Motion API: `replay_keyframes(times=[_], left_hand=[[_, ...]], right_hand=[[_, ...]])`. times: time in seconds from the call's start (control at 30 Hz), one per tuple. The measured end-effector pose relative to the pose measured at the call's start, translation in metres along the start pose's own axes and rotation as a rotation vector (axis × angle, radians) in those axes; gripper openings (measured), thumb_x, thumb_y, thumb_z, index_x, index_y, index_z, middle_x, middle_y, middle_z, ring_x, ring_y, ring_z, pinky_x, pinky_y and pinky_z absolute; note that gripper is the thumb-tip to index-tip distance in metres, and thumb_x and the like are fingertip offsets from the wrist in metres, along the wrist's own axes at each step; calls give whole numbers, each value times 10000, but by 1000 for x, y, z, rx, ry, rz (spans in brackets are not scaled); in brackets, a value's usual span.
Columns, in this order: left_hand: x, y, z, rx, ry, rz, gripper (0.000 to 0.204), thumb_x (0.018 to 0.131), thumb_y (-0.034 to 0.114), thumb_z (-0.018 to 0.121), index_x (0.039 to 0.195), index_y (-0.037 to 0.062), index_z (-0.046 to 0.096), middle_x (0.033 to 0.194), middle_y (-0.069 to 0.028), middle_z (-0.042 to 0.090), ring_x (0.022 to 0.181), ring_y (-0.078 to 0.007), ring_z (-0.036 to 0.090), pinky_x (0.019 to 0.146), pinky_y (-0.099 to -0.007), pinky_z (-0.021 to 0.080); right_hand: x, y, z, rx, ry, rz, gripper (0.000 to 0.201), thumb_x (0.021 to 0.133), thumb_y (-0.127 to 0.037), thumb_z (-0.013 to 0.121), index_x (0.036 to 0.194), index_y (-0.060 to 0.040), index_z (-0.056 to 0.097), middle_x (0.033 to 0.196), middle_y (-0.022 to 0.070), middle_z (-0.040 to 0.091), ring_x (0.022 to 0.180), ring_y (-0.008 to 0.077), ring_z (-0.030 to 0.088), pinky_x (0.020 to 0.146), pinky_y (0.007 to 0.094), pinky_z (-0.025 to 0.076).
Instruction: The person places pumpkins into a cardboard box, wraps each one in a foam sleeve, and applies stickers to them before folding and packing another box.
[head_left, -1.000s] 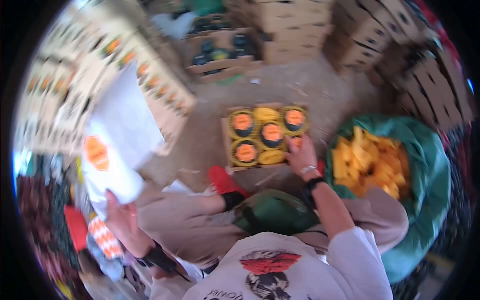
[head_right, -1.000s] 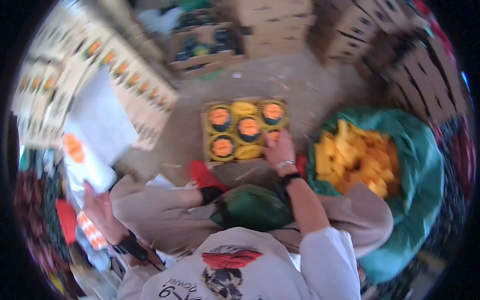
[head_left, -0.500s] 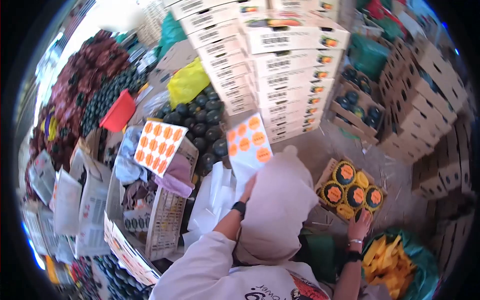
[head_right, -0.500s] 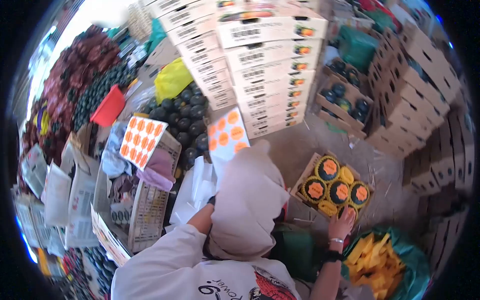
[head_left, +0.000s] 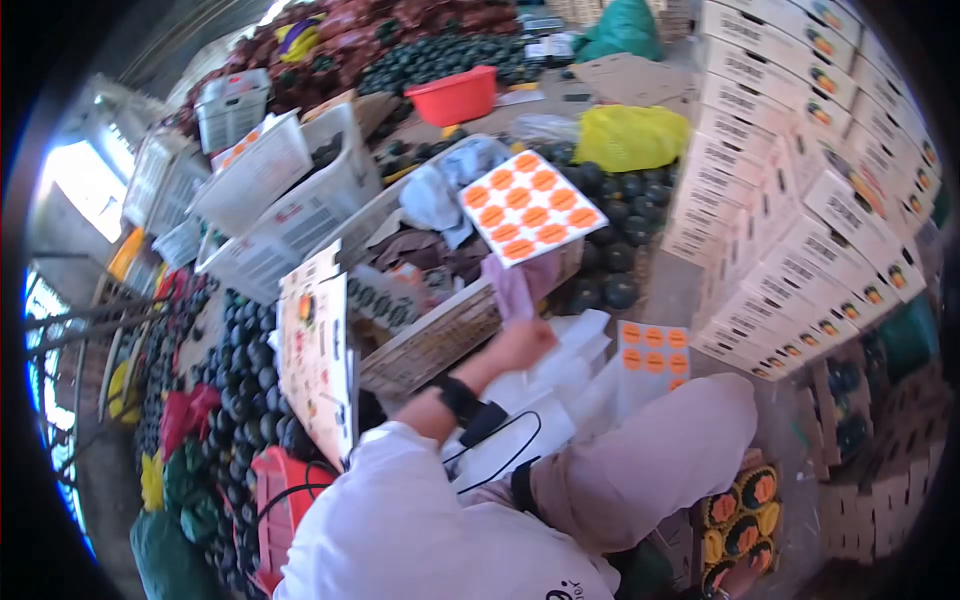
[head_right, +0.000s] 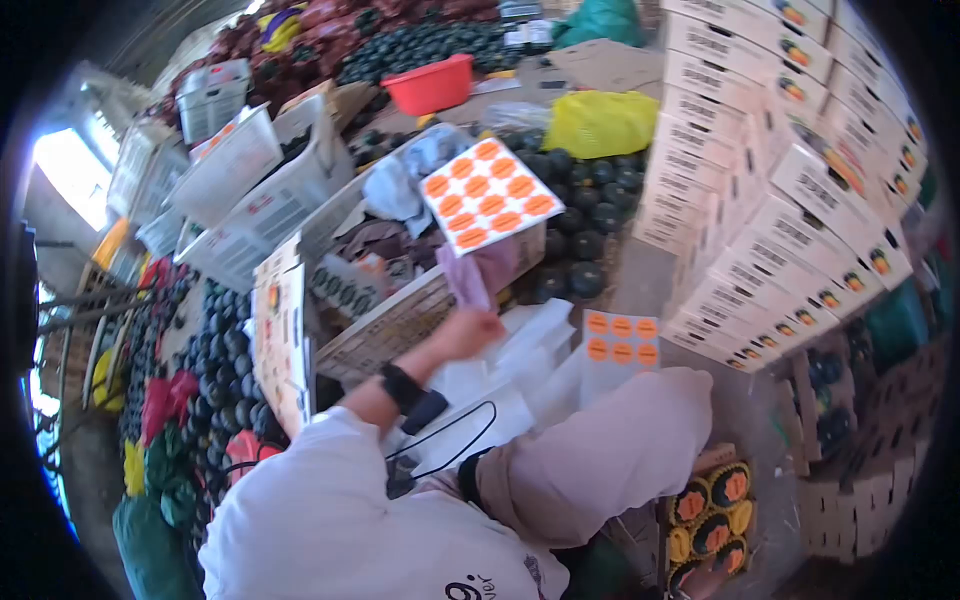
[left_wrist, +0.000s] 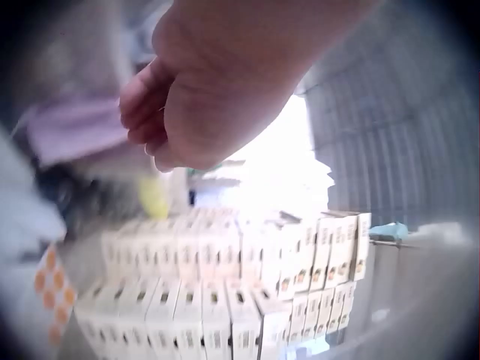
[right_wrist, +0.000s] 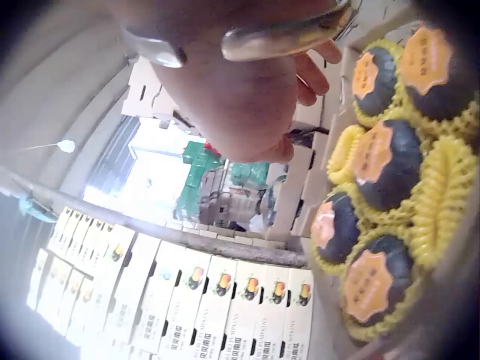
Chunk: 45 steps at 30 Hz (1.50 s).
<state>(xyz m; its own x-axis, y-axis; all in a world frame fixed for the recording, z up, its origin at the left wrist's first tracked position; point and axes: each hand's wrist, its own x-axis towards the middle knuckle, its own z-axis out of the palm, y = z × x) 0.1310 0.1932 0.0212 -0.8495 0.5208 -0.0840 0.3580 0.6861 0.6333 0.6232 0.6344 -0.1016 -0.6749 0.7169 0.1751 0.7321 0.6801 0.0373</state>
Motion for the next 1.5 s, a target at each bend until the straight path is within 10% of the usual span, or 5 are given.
replay_keyframes(times=[0.13, 0.23, 0.53, 0.93, 1.5], left_hand=[[-71, -6, -167, 408, 729, -332, 202, 750, 223, 592, 780, 32, 648, 683, -156, 625, 648, -266, 625, 608, -367, 488], [-124, -34, -219, 791, 326, -816, 612, 619, 565, 655, 851, -1, 652, 870, -166, 644, 823, -301, 625, 732, -389, 486], [-153, -55, -194, 350, 188, -1121, 414, 756, 390, 592, 828, -13, 655, 846, -180, 647, 808, -289, 640, 717, -397, 501], [-158, 170, -206, 282, 1553, 300, 294, 922, 234, 467, 798, -18, 553, 652, -37, 536, 595, -130, 501, 573, -264, 410], [-86, 211, -24, -1453, -775, 983, 449, 893, 397, 457, 1110, 4, 473, 986, -160, 562, 845, -272, 589, 732, -376, 485]], right_hand=[[59, 61, 62, -376, 236, -261, 433, 877, -401, 472, 1028, -11, 584, 1029, 172, 589, 937, 246, 561, 876, 459, 381], [88, -40, -8, 531, -42, 509, 405, 888, -227, 481, 1218, 6, 451, 1214, 199, 489, 1130, 292, 471, 923, 376, 400], [50, -55, -47, 526, -175, 419, 375, 901, -245, 457, 1178, 4, 496, 1131, 157, 562, 998, 281, 564, 822, 370, 463], [38, -62, -75, 563, -7, 218, 274, 835, -216, 525, 1048, -48, 566, 926, 162, 618, 812, 307, 598, 706, 371, 472], [-11, -169, -330, 347, 1121, -462, 328, 620, -189, 694, 880, -59, 543, 977, 70, 476, 909, 260, 448, 897, 461, 334]])
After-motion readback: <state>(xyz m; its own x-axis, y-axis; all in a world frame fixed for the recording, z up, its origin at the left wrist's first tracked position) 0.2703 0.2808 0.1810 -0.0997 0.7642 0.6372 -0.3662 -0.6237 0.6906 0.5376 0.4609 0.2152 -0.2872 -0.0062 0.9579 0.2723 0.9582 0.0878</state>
